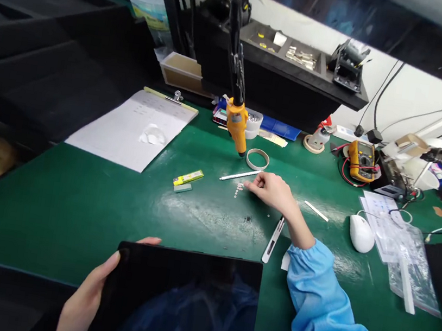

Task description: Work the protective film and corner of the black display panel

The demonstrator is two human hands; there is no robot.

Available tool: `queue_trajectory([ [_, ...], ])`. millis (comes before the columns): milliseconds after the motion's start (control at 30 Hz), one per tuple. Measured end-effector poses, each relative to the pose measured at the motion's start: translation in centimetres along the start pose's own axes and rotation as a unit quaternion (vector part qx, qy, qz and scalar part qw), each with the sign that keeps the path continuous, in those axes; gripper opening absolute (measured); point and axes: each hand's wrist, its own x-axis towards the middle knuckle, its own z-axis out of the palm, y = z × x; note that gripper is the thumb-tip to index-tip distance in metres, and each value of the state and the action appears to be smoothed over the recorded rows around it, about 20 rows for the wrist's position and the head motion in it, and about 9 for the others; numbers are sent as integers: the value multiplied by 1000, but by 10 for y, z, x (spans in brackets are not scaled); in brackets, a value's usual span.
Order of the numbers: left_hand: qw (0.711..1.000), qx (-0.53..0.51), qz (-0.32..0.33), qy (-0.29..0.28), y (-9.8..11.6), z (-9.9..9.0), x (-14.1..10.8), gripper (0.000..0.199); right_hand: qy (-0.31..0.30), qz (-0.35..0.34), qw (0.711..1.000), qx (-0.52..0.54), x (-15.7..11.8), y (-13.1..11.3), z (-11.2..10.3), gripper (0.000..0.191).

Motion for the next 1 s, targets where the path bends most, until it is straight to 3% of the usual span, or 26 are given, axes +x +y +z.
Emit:
queue_trajectory([
  [367,990,88,6,113,-4,-5,14,45,-39,68,995,-55,14,-3,14,32],
  [733,987,94,6,127,-2,-1,12,45,-22,47,997,-64,14,0,18,33],
  [1000,990,82,-11,115,-1,0,12,50,-32,78,993,-80,14,-8,16,32],
])
